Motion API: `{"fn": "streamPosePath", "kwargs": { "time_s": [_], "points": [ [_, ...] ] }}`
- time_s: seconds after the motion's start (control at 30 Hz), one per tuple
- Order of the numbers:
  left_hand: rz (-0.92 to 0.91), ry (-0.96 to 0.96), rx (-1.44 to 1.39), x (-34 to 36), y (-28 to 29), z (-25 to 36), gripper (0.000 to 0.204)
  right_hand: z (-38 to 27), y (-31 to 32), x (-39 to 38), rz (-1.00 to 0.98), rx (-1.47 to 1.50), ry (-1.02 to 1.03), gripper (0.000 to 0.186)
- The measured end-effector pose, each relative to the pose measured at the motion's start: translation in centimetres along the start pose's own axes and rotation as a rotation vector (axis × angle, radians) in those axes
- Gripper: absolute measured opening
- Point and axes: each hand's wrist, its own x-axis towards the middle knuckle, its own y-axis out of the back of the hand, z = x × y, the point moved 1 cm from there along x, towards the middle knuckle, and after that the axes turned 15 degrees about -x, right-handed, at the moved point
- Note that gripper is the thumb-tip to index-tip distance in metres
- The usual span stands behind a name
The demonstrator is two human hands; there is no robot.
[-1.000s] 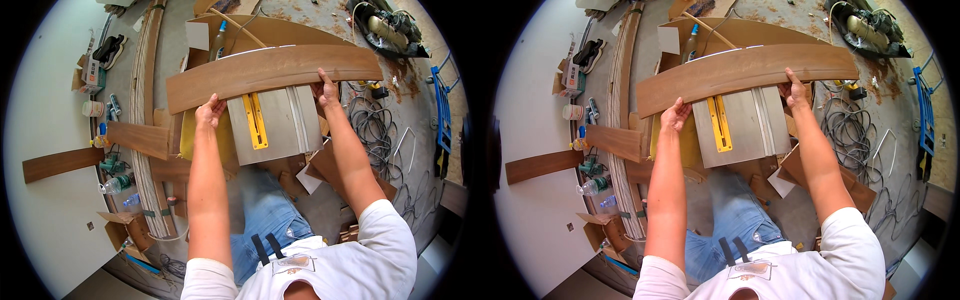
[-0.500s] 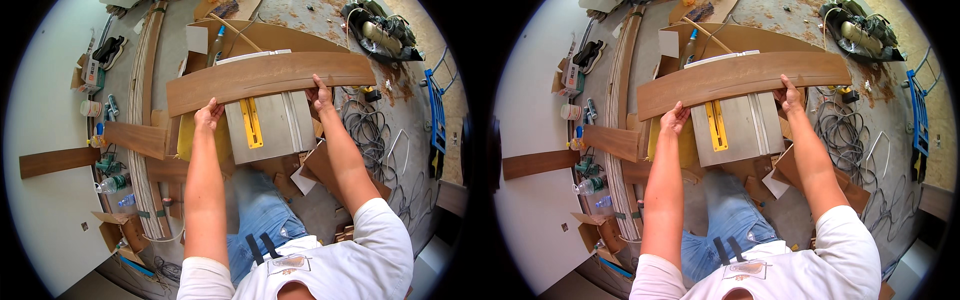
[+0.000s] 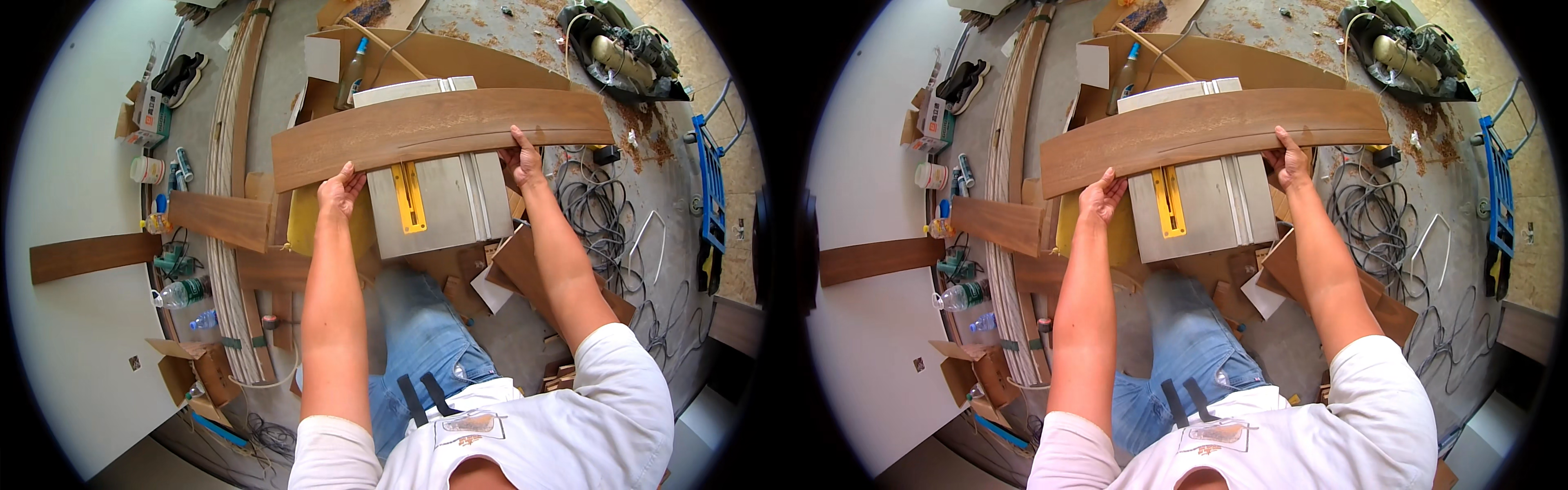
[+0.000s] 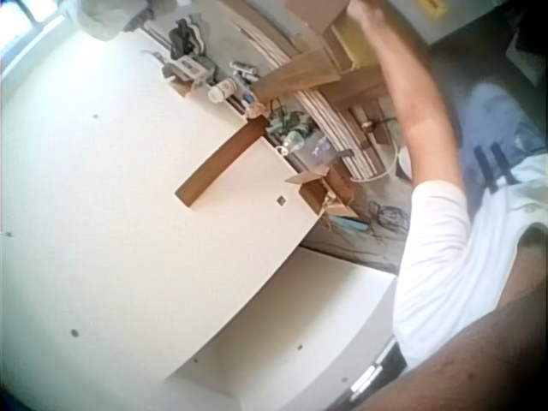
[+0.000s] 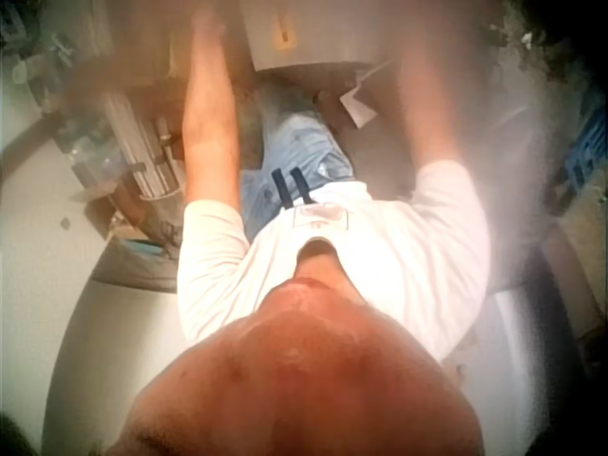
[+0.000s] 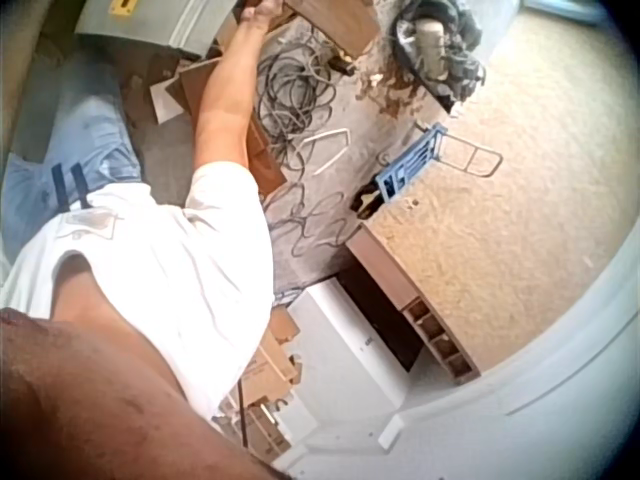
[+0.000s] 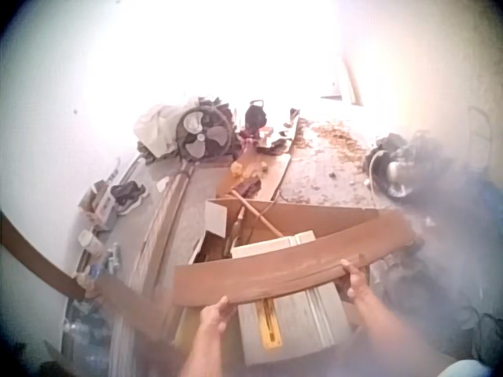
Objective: The person walks through a hallway to a work area, uses a table saw to trim a wood floorboard, then carries floor pieces to another room where they apply glue and install them along a wall.
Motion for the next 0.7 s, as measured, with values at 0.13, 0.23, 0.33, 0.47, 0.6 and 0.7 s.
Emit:
{"fn": "streamPosePath", "kwargs": {
  "time_s": [0.13,0.23,0.33,0.47,0.6,0.7],
  "points": [
    [-0.011,0.009,0.002,-0.1,0.6,0.1,0.02,0.3,0.2,-0.6,0.01,0.004,0.005,0.028],
    [0.012,0.006,0.001,-0.5,0.9,-0.1,0.021,0.3,0.3,-1.1,0.023,0.017,-0.008,0.027],
    [-0.004,0.006,-0.003,-0.7,0.8,-0.2,0.021,0.3,0.8,-1.2,0.027,0.025,-0.012,0.026],
    [0.006,0.01,-0.005,-1.0,1.1,-0.4,0.021,0.5,0.9,-1.5,0.02,0.042,-0.01,0.027],
    [0.014,0.001,-0.002,-1.7,1.5,-0.5,0.019,0.8,1.1,-1.9,0.012,0.056,-0.013,0.028],
    [0.01,0.005,0.013,-1.7,1.2,-0.5,0.019,0.7,0.9,-1.9,0.058,0.058,-0.034,0.027]
  ]
}}
